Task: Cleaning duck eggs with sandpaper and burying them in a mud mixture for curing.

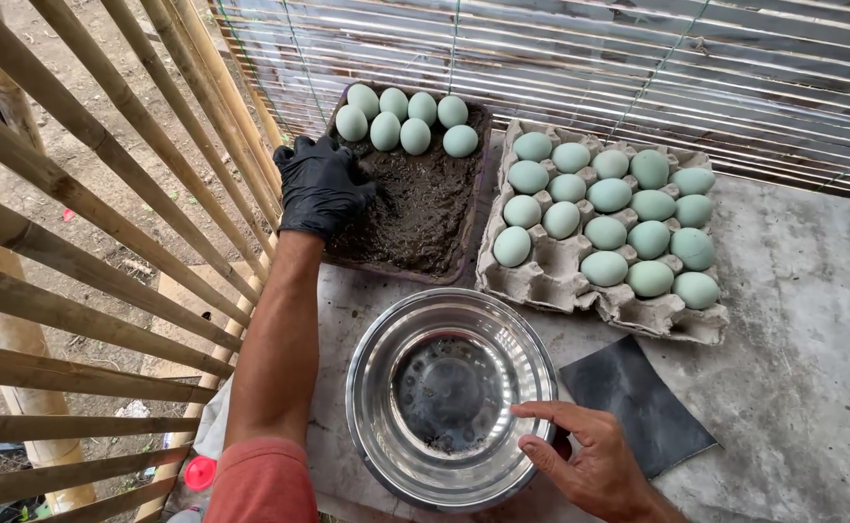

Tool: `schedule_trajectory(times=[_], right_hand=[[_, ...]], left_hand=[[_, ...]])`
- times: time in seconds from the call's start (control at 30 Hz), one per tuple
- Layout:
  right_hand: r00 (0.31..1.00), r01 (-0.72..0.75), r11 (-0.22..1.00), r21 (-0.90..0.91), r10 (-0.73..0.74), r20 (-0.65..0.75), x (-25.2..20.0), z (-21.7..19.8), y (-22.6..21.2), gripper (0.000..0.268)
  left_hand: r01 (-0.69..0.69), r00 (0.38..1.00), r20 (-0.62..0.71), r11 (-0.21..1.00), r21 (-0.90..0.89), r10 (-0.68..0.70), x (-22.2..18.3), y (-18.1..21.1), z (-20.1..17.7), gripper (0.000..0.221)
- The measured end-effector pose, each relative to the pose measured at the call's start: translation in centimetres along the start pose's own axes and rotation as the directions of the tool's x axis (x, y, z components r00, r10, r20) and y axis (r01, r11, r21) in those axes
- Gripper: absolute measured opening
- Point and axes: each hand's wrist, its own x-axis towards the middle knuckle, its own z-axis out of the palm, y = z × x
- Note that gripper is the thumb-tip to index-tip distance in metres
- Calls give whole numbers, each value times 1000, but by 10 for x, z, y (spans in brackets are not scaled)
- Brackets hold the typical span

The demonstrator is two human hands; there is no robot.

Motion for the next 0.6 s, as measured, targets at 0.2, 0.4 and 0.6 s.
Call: schedule_trajectory(times=[0.2, 0.4, 0.6], right_hand=[[999, -47, 999, 17, 47, 7, 0, -1, -3, 33], [998, -62, 998, -8, 62, -11, 0, -1, -6, 31], [997, -79, 997, -3, 79, -18, 2, -1, -5, 29]], left_hand=[[11, 996, 92, 994, 104, -21, -1, 8, -13, 42], [-30, 999, 21, 999, 31, 30, 0, -4, 8, 45], [-40, 997, 71, 999, 30, 38, 1, -3, 0, 53]])
